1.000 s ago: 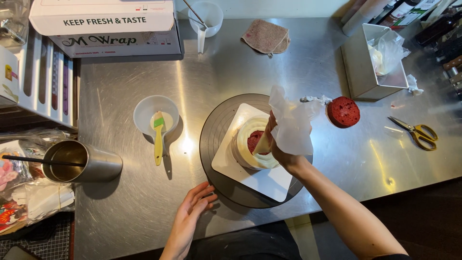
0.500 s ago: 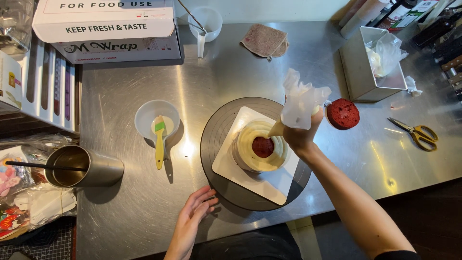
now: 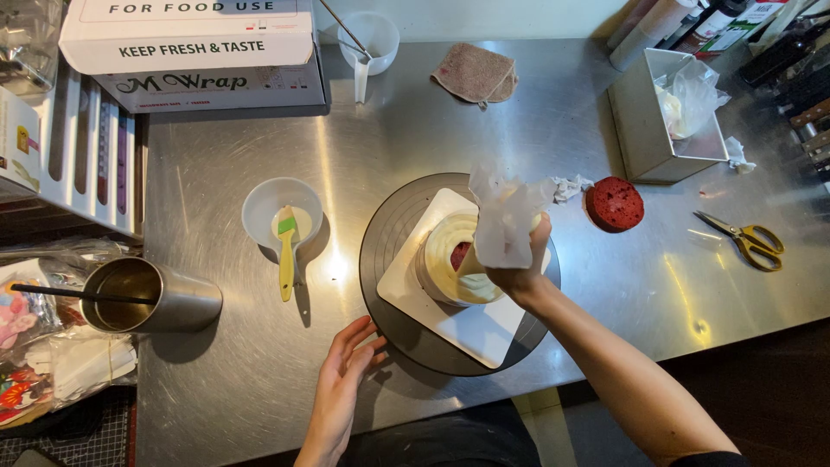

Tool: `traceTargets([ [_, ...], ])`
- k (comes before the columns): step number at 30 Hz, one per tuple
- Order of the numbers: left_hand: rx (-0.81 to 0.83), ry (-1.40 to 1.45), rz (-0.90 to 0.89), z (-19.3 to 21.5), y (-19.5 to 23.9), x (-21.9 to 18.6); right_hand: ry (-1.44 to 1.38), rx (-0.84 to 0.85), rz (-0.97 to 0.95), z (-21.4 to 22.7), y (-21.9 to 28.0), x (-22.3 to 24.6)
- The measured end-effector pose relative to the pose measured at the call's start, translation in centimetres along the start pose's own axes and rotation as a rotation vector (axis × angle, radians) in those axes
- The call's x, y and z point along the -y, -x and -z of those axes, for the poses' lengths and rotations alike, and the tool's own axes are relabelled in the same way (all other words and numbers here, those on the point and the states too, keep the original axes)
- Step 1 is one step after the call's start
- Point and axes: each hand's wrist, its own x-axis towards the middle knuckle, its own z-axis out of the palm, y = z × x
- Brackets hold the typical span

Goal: Assembling a small red velvet cake by layering cake rounds, brushing with syrup, and piping frosting.

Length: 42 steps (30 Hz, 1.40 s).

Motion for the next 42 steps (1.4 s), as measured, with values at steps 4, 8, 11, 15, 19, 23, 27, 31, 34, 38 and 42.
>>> traceTargets([
  [4,-0.022,0.038,0.037,-0.2,0.3,-0.8,1.077,0.535,0.398,-2.2,-2.8,-0.8],
  [8,-0.038,0.051,0.064,-0.2,0.4,-1.2,2.190,0.572,1.810,-4.8,-1.7,-2.4],
  [11,-0.040,0.048,0.060,-0.1,0.3,-1.0,2.255,0.503,1.790,-4.2,-1.1,-0.5],
  [15,-0.040,0.063,0.071,-0.2,0.4,-1.3,2.084,0.345,1.610,-3.8,0.3,-0.4],
  [19,-0.029,0.067,0.051,0.1,0.0,-0.8,2.208,0.376,1.591,-3.1,1.3,-1.0],
  [23,-0.033,0.077,0.055,0.2,-0.2,-0.4,2.437,0.304,1.643,-1.0,-0.8,0.3],
  [27,-0.037,0.106,0.049,-0.2,0.3,-0.8,2.192,0.196,1.628,-1.0,-2.3,-0.1],
  [31,-0.030,0.127,0.024,-0.3,0.5,-0.8,2.015,0.385,1.634,-4.1,-1.0,-2.9],
  [34,-0.046,0.145,0.030,-0.6,0.7,-1.0,2.025,0.371,1.566,-3.1,-1.0,-1.8],
  [38,-0.078,0.165,0.036,-1.1,1.1,-1.6,2.016,0.154,1.564,-1.7,-1.6,-1.2],
  [42,-0.116,0.180,0.025,-1.5,1.2,-2.1,2.027,0.268,1.627,-1.9,-2.1,-1.3],
])
